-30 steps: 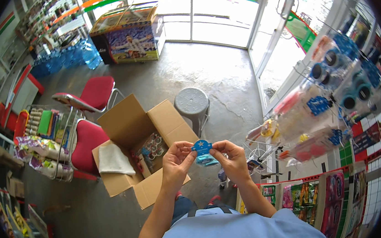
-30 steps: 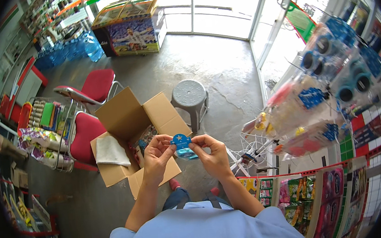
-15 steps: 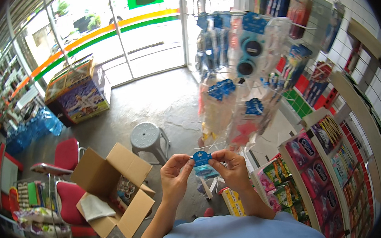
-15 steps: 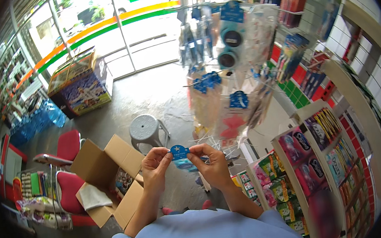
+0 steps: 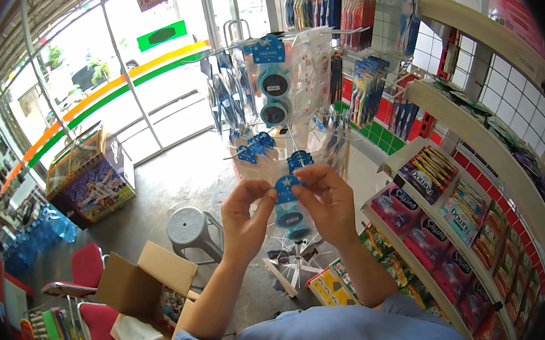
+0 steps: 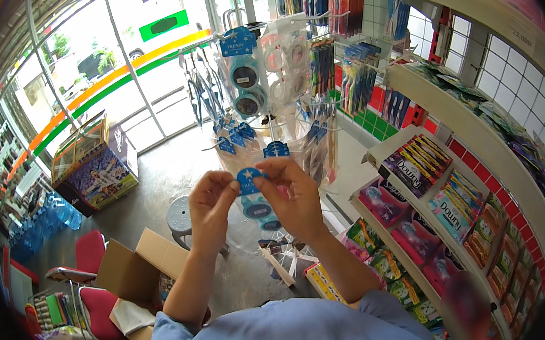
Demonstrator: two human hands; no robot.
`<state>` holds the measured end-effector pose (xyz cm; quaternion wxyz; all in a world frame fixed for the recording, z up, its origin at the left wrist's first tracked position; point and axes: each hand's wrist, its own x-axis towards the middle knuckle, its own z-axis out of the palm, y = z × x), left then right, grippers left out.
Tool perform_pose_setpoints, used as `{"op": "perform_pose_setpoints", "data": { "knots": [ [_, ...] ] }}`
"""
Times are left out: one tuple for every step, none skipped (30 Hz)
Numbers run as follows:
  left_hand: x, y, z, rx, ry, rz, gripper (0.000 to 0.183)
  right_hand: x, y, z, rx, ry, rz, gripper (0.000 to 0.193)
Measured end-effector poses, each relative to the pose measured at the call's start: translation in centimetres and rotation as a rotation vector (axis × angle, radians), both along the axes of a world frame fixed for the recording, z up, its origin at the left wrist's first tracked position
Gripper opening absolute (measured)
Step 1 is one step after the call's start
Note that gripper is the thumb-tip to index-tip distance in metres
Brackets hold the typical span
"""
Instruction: The person removes packaged sunglasses from a cardboard box and hangs them one by one on a rotating display stand. The person repeats this process for multiple items until the box is empty.
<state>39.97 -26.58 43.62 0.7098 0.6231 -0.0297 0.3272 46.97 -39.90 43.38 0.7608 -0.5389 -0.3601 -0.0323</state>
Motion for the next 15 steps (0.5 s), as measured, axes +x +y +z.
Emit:
{"op": "perform_pose_setpoints", "data": {
  "knots": [
    [0.6, 0.1, 1.1, 0.025, -0.027, 0.003, 0.007, 0.6, 0.1, 1.0, 0.015, -0.045, -0.017, 0.024],
    [1.2, 0.3, 2.2, 0.041, -0.046, 0.007, 0.008, 1.1, 0.3, 2.0, 0.033, -0.084, -0.027, 0.024],
    [1.9, 0.5, 3.4, 0.083, -0.075, 0.018, 0.008, 1.7, 0.5, 3.1, 0.022, -0.128, -0.063, 0.023],
    [2.6, 0.8, 4.6, 0.109, -0.087, 0.029, 0.008, 2.4, 0.8, 4.2, 0.025, -0.167, -0.090, 0.022],
    [3.2, 1.0, 5.9, 0.143, -0.098, 0.032, 0.010, 3.0, 1.2, 5.4, 0.026, -0.202, -0.115, 0.021],
    [3.8, 1.2, 7.0, 0.155, -0.105, 0.055, 0.012, 3.6, 1.5, 6.6, 0.027, -0.237, -0.140, 0.021],
    [4.4, 1.4, 8.1, 0.136, -0.142, 0.040, 0.012, 4.1, 1.9, 7.8, 0.018, -0.265, -0.160, 0.020],
    [5.1, 1.6, 9.1, 0.114, -0.206, 0.009, 0.012, 4.6, 2.2, 9.1, 0.009, -0.293, -0.181, 0.019],
    [5.8, 2.0, 10.2, 0.120, -0.194, 0.028, 0.012, 5.1, 2.5, 10.2, 0.004, -0.331, -0.200, 0.018],
    [6.3, 2.4, 11.2, 0.113, -0.199, 0.029, 0.012, 5.5, 2.8, 11.2, 0.006, -0.338, -0.211, 0.018],
    [6.7, 2.6, 12.0, 0.147, -0.209, 0.057, 0.012, 5.8, 3.1, 12.0, 0.012, -0.354, -0.221, 0.017],
    [7.2, 2.9, 12.8, 0.106, -0.222, 0.034, 0.011, 6.1, 3.4, 12.8, 0.029, -0.385, -0.225, 0.017],
    [7.6, 3.0, 13.4, 0.089, -0.257, 0.016, 0.010, 6.5, 3.8, 13.5, 0.047, -0.402, -0.217, 0.017],
    [7.9, 3.2, 13.8, 0.062, -0.286, -0.006, 0.008, 6.8, 4.1, 14.0, 0.039, -0.389, -0.218, 0.017],
    [8.2, 3.3, 14.2, 0.043, -0.287, -0.012, 0.007, 7.0, 4.4, 14.4, 0.043, -0.388, -0.212, 0.018]
  ]
}}
